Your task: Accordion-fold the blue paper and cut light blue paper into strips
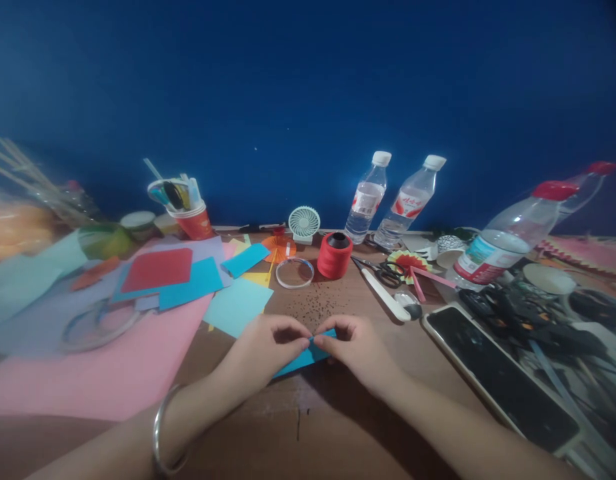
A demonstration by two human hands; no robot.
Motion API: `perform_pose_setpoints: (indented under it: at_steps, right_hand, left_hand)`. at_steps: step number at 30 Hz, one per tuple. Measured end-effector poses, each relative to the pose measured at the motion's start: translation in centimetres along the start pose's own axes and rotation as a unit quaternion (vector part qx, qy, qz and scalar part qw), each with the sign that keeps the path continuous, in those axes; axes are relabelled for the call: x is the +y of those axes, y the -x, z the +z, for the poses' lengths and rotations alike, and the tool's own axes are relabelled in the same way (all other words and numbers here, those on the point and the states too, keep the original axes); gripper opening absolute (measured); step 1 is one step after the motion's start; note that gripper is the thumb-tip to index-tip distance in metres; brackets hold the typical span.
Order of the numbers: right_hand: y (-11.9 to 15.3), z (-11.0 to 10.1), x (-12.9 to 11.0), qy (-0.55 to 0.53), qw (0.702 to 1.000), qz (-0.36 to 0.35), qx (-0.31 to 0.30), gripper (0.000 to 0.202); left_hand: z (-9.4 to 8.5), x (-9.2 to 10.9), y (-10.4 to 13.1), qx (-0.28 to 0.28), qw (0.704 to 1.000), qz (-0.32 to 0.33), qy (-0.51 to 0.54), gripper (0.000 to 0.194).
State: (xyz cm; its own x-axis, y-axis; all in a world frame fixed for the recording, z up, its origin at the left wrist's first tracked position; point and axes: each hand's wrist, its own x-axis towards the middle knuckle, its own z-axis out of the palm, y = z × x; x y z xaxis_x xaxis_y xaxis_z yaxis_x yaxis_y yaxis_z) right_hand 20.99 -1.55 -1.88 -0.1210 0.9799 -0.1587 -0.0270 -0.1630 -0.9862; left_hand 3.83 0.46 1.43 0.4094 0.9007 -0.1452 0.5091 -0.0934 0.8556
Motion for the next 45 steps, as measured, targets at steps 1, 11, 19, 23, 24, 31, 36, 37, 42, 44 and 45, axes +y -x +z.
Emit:
perform_pose_setpoints:
  at_steps: [1,11,19,23,24,31,36,37,42,44,45]
  right_hand:
    - [0.0,0.0,0.1,0.008,1.000,-0.002,0.002,0.007]
    - [-0.3,-0.3,0.6,0.016,0.999,-0.022,0.041,0.010]
    - [0.0,-0.4,-0.7,0.141,0.986,-0.085,0.001,0.006]
    - [0.1,-0.3,-0.5,0.166,0.981,-0.098,0.013,0.008]
    - [0.1,-0.3,-0.5,0.169,0.980,-0.099,0.014,0.008]
    - [0.1,-0.6,-0.6,0.199,0.972,-0.124,0.006,0.005]
    - [0.2,-0.6,-0.7,0.186,0.975,-0.120,0.002,0.006]
    - [0.2,-0.6,-0.7,0.175,0.978,-0.111,0.004,0.006]
    - [0.0,-0.5,-0.7,0.142,0.986,-0.082,0.024,0.007]
    - [-0.1,-0.6,-0.5,0.130,0.988,-0.072,0.034,0.008]
    - [-0.2,-0.7,-0.4,0.124,0.989,-0.066,0.039,0.008]
  left_hand:
    - [0.0,0.0,0.0,0.001,1.000,0.000,0.001,0.013]
    - [-0.6,-1.2,-0.4,0.009,1.000,-0.006,0.023,0.015]
    - [-0.2,-0.4,-0.2,0.006,1.000,0.020,0.005,0.009]
    - [0.0,0.0,0.3,0.018,0.999,0.032,-0.024,0.013]
    - [0.0,0.1,0.4,0.020,0.999,0.033,-0.030,0.013]
    - [0.0,0.1,0.4,0.027,0.998,0.034,-0.044,0.014]
    - [0.0,0.1,0.2,0.016,0.999,0.037,-0.029,0.013]
    - [0.0,0.1,0.2,0.015,0.999,0.035,-0.025,0.013]
    - [-0.4,-0.4,-0.1,0.016,1.000,0.006,0.005,0.015]
    - [-0.6,-0.8,-0.2,0.007,0.999,-0.011,0.030,0.018]
    - [-0.6,-1.0,-0.2,-0.001,0.999,-0.019,0.045,0.020]
